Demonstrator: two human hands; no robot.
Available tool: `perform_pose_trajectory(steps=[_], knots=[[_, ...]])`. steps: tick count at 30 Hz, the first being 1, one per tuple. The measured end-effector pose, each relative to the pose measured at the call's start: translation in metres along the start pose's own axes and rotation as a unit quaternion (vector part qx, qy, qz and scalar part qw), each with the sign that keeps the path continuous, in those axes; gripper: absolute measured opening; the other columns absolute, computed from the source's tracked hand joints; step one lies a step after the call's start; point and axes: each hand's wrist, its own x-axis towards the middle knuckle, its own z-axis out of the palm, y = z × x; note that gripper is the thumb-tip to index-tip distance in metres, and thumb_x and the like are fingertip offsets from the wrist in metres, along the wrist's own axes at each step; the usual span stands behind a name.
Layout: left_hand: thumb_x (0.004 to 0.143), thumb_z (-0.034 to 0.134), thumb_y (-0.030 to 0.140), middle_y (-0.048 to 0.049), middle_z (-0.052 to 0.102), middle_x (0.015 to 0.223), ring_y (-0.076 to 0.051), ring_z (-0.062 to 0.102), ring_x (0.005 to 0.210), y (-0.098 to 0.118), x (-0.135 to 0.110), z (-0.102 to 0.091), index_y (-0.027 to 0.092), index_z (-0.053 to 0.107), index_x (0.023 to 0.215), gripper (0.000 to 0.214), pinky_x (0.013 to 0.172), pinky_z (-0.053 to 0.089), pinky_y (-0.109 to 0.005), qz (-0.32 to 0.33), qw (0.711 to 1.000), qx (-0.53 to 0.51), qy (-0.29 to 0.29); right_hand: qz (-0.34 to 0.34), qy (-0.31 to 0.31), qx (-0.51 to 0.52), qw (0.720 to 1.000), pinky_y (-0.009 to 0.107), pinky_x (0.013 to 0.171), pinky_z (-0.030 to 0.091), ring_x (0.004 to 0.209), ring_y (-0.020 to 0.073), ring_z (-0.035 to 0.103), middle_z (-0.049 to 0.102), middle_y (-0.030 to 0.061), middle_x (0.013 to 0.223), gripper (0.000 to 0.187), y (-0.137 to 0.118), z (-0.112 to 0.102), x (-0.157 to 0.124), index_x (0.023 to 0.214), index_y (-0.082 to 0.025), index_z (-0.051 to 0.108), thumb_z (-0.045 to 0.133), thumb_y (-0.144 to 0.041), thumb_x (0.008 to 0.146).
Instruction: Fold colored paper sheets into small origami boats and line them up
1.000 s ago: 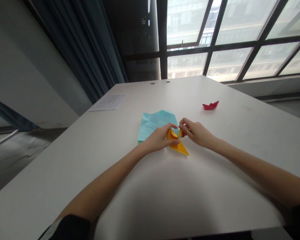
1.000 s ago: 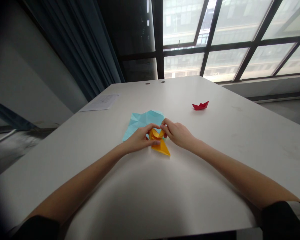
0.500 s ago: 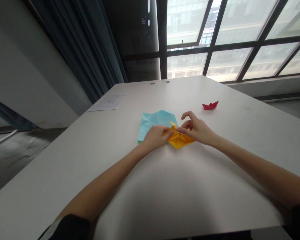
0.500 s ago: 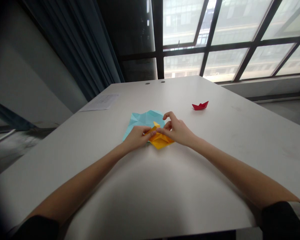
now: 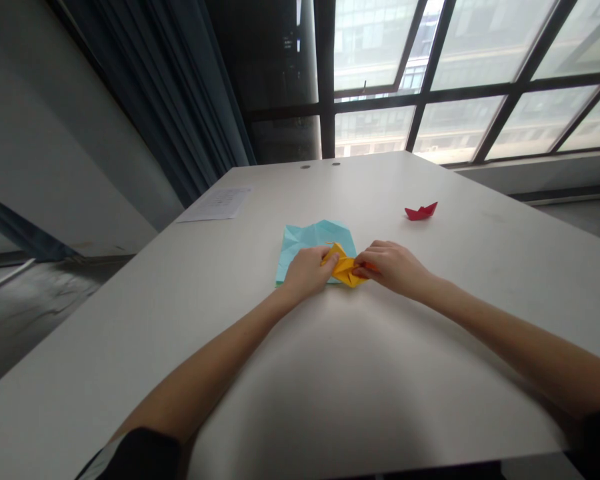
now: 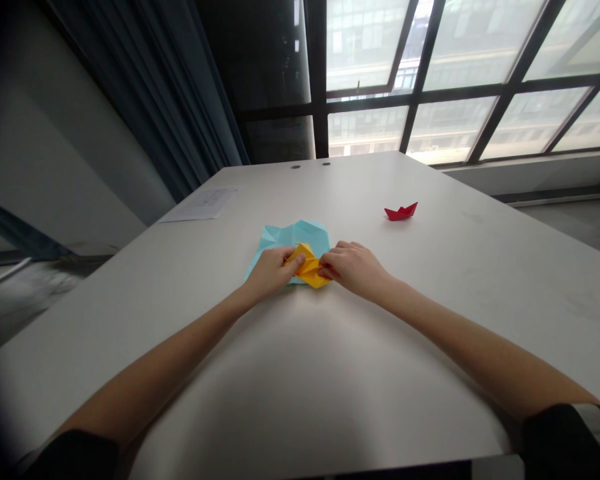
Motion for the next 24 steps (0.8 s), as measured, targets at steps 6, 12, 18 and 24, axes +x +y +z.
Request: perform_pose_trajectory(steps=[6, 12, 18, 24], knots=[[0.084, 0.038, 0.037, -0.0022, 0.059, 0.064, -0.015, 0.051, 0.057, -0.004, 0.002, -0.001, 0.018, 0.058, 0.07, 0.031, 0.051, 0.026, -0.024, -0.066, 0.995, 0.076, 0.008, -0.067, 0.143, -0.013, 0.987, 0.03, 0.073, 0.043, 0.086, 0.0183, 0.057, 0.068, 0.0063, 0.09, 0.012, -0.002, -0.004, -0.003, 0.086, -0.018, 0.058, 0.049, -0.026, 0.087], [0.083, 0.04, 0.038, -0.0016, 0.062, 0.063, -0.015, 0.057, 0.054, -0.012, 0.004, -0.002, 0.018, 0.06, 0.073, 0.03, 0.05, 0.035, -0.022, -0.1, 0.995, -0.019, 0.019, -0.166, 0.127, -0.017, 0.978, 0.035, 0.085, 0.041, 0.103, 0.0199, 0.053, 0.066, 0.0093, 0.102, 0.009, -0.006, -0.007, -0.007, 0.089, -0.018, 0.053, 0.045, -0.022, 0.088], [0.083, 0.043, 0.041, -0.001, 0.063, 0.072, -0.011, 0.06, 0.046, -0.019, 0.009, 0.003, 0.016, 0.058, 0.079, 0.03, 0.043, 0.04, -0.019, -0.14, 0.959, -0.236, 0.073, -0.146, 0.081, -0.009, 0.986, 0.037, 0.085, 0.038, 0.091, 0.0193, 0.058, 0.067, 0.0073, 0.092, 0.016, -0.001, -0.007, -0.01, 0.089, -0.018, 0.054, 0.043, -0.029, 0.089], [0.083, 0.047, 0.045, -0.0026, 0.062, 0.077, -0.012, 0.062, 0.052, -0.016, 0.009, 0.005, 0.015, 0.058, 0.087, 0.032, 0.044, 0.045, -0.019, -0.119, 0.937, -0.32, 0.074, 0.011, 0.055, 0.023, 0.998, 0.036, 0.083, 0.039, 0.062, 0.0151, 0.059, 0.068, 0.0032, 0.076, 0.024, 0.0, -0.007, -0.007, 0.101, -0.017, 0.05, 0.03, -0.029, 0.093]])
